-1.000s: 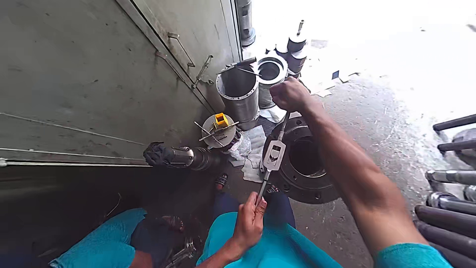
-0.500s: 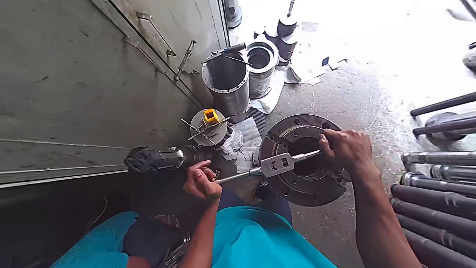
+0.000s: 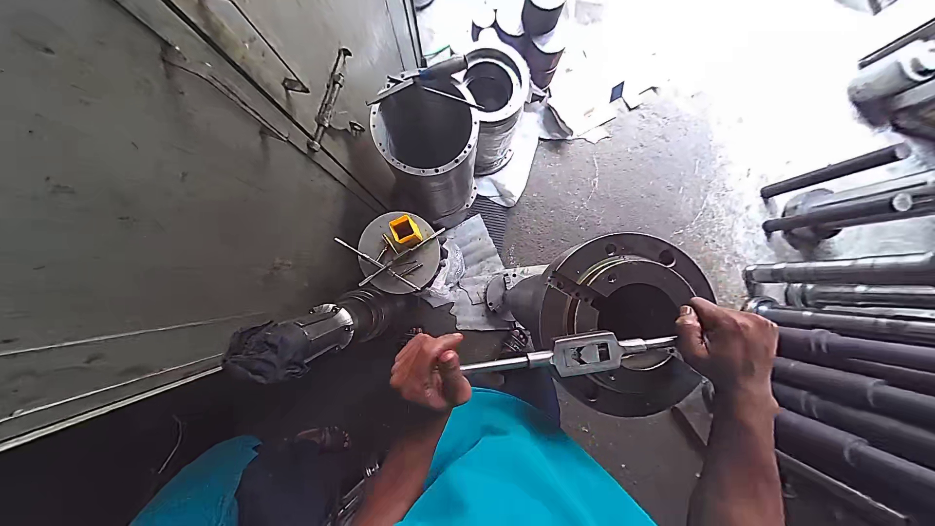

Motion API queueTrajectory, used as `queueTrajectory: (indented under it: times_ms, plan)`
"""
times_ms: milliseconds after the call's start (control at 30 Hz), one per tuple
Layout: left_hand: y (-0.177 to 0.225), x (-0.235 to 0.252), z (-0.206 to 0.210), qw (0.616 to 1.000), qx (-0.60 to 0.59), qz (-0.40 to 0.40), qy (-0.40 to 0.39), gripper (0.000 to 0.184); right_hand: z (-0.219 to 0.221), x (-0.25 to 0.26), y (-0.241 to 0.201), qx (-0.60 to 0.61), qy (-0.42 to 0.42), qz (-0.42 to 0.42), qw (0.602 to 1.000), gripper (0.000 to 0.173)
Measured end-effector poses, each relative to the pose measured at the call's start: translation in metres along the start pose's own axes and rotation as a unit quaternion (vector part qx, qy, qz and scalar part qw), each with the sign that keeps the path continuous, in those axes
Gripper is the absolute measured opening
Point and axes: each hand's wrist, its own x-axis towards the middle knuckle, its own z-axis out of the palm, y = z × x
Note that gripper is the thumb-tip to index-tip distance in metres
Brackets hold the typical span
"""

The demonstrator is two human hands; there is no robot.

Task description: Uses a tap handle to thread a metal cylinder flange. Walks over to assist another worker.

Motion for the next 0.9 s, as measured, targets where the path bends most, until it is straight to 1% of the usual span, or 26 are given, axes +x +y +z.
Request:
queueTrajectory:
  times_ms: [67, 167, 233, 300, 333, 400, 467, 533, 600, 733, 800, 833, 900]
  plan:
    - [0.001, 0.004, -0.005, 0.999, 0.001, -0.016, -0.050, 0.048, 0.009, 0.005, 0.001, 0.009, 0.050, -0.012, 0.999, 0.057]
    - [0.014, 0.000, -0.015, 0.984, 0.045, -0.026, -0.170, 0.051, 0.020, 0.015, 0.010, 0.032, 0.137, -0.044, 0.989, 0.060]
    - [0.030, -0.013, -0.029, 0.961, 0.082, -0.049, -0.259, 0.052, 0.021, 0.040, 0.013, 0.043, 0.137, -0.093, 0.985, 0.060]
    - [0.043, -0.020, -0.038, 0.944, 0.111, -0.097, -0.294, 0.053, 0.020, 0.052, 0.015, 0.052, 0.126, -0.124, 0.983, 0.054]
    - [0.045, -0.019, -0.032, 0.943, 0.121, -0.113, -0.288, 0.054, 0.020, 0.058, 0.019, 0.054, 0.127, -0.136, 0.981, 0.053]
    - [0.055, -0.022, -0.038, 0.934, 0.143, -0.127, -0.301, 0.056, 0.018, 0.047, 0.019, 0.077, 0.104, -0.147, 0.981, 0.053]
    - [0.054, -0.022, -0.031, 0.937, 0.177, -0.110, -0.280, 0.056, 0.019, 0.057, 0.022, 0.090, 0.105, -0.164, 0.977, 0.048]
    - [0.056, -0.025, -0.023, 0.941, 0.216, -0.090, -0.243, 0.055, 0.017, 0.059, 0.029, 0.108, 0.084, -0.177, 0.975, 0.044]
    - [0.059, -0.031, -0.025, 0.938, 0.247, -0.078, -0.232, 0.056, 0.016, 0.055, 0.031, 0.119, 0.057, -0.187, 0.973, 0.042]
    - [0.063, -0.035, -0.021, 0.931, 0.300, -0.073, -0.196, 0.055, 0.016, 0.057, 0.032, 0.120, 0.055, -0.197, 0.971, 0.038]
    - [0.069, -0.038, -0.019, 0.925, 0.329, -0.068, -0.175, 0.054, 0.021, 0.064, 0.030, 0.134, 0.068, -0.201, 0.968, 0.035]
    - [0.078, -0.046, -0.018, 0.921, 0.339, -0.070, -0.179, 0.055, 0.023, 0.071, 0.026, 0.133, 0.068, -0.198, 0.969, 0.034]
    - [0.113, -0.081, -0.016, 0.910, 0.330, -0.096, -0.230, 0.052, 0.022, 0.108, 0.003, 0.139, 0.029, -0.222, 0.965, 0.036]
